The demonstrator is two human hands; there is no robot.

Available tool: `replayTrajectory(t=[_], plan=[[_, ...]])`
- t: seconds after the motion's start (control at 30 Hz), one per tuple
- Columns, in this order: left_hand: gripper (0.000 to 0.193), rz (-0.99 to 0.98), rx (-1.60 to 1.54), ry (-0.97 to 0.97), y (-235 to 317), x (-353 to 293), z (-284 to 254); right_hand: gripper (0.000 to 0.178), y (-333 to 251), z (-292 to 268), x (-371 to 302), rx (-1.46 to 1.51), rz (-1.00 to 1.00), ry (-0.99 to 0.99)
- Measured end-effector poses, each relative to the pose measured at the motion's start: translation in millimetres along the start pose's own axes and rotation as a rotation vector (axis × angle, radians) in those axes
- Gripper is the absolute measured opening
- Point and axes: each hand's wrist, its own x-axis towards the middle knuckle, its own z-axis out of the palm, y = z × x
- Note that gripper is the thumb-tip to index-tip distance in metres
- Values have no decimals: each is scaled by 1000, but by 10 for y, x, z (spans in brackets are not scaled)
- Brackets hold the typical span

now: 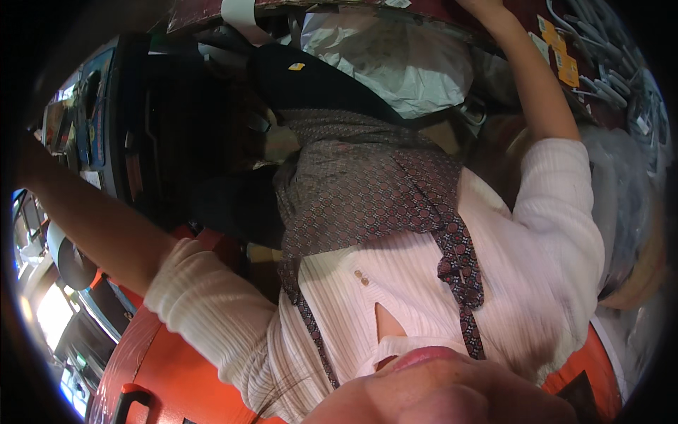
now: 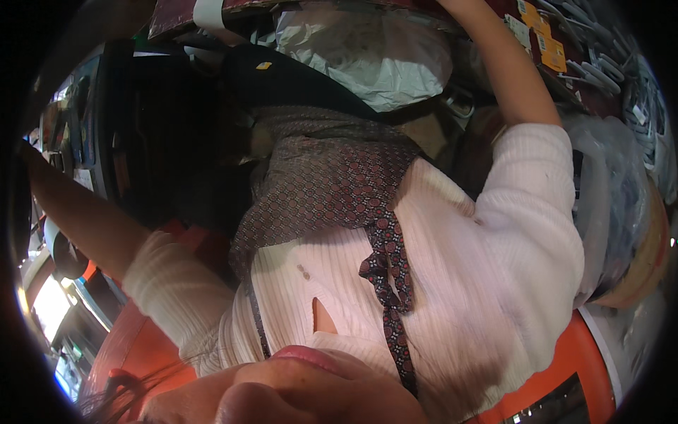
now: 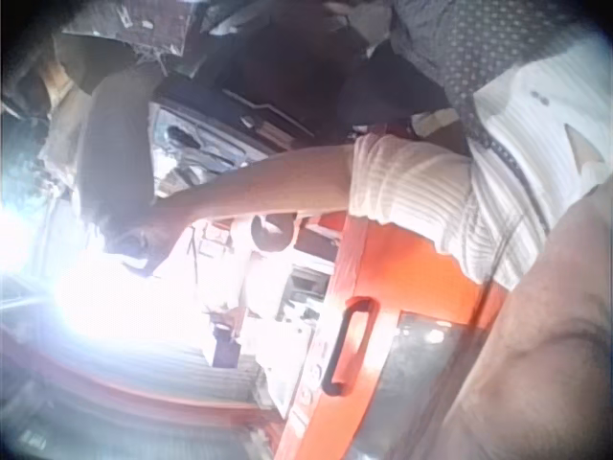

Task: The person repeatedly assembles grey electric kettles by attaching handles and lids, then places them on a nearby table. The person handles multiple kettles one at a time in a repetitive cycle.

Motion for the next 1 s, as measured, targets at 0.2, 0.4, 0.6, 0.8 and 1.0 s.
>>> replayTrajectory(t=[0.2,0.4,0.6,0.8,1.0], plan=[[21,-42,-221,212,-337,-120,-262,28,-426,343,-628,396,-474,112],[24,219,-769,783,418,-1409,-1115,25,-810,2153,-1376,314,290,-854],[26,-25,-776,12,869,-2609,-591,31,-587,2717,-1483,390,58,-1018],[28,159,-865,-195,1312,-2706,-275,26,-59,2180,-1438,73,49,-855],[28,269,-941,-213,1388,-2455,-310,25,-209,1694,-1316,211,182,-424]])
